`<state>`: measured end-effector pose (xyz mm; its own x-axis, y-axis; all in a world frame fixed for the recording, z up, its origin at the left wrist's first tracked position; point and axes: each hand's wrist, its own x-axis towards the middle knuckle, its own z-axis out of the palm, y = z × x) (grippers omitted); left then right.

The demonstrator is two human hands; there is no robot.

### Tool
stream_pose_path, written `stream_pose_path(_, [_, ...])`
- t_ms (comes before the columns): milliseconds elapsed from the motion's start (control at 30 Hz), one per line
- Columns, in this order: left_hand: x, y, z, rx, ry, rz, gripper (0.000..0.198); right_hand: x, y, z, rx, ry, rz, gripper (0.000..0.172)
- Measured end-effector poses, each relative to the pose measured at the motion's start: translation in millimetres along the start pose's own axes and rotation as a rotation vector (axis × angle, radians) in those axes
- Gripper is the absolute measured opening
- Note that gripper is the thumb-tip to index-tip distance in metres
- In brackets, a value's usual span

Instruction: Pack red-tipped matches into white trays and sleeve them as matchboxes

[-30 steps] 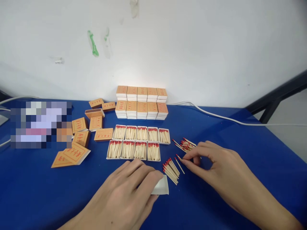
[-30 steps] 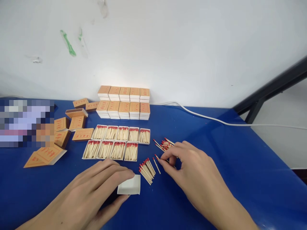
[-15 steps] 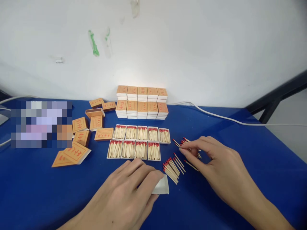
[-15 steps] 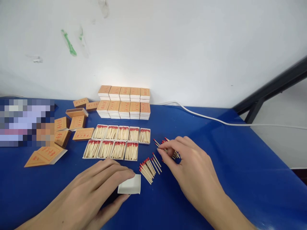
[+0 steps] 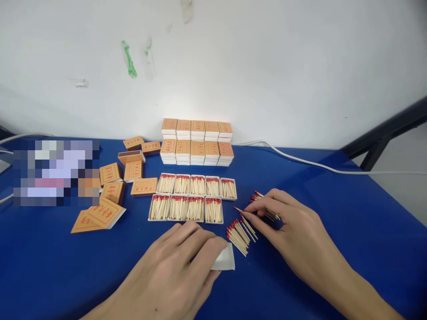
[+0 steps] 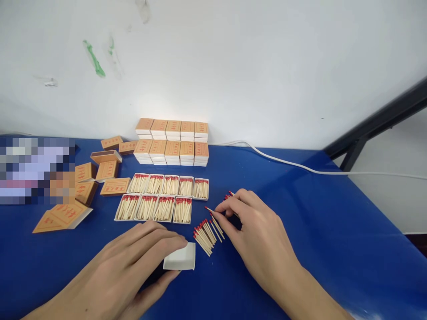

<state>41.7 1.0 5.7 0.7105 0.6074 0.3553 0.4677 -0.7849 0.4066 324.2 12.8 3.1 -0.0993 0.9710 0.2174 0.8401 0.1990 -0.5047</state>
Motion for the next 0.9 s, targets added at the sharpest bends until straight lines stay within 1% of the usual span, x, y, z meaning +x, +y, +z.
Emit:
stream_pose_path(167, [-1,-2,0.7,0.007,0.017,0.006,0.025,1,0,-6,0.021,-0.052,0.035,0.015])
stream_pose_path(300, [-1,-1,0.4,0.004,0.004,0.013,0.025,1,-1,-11,0.053,-0.115,0.044,0.018])
stream_pose_path(433, [0,1,-0.2,0.003,-0.006,0.000,0.024,1,-1,-16,0.081,-0.170,0.093,0.021])
stream_pose_path(633, [0,0,0.7,-0.015,-0.010,0.003,0.020,3,6,-31,0.092,-0.241,0.133,0.032])
stream_pose_path(667, [0,0,0.5,-0.015,-0.009,0.005,0.020,3,10,-34,0.087,-0.252,0.136,0.032])
stream_pose_path(733, [0,1,-0.5,-0.013,-0.002,0.003,0.021,4,19,-40,0.080,-0.292,0.136,0.025])
stream_pose_path(833, [1,2,-1.9,-0.011,-0.004,-0.006,0.022,3,30,-46,0.085,-0.399,0.112,0.013])
stream_pose_path(867, [1,2,-1.9,-0.011,-0.007,-0.008,0.021,2,31,-47,0.085,-0.442,0.088,0.010])
stream_pose_path(900, [1,2,-1.8,-0.013,-0.008,-0.009,0.020,1,31,-47,0.080,-0.469,0.060,0.012])
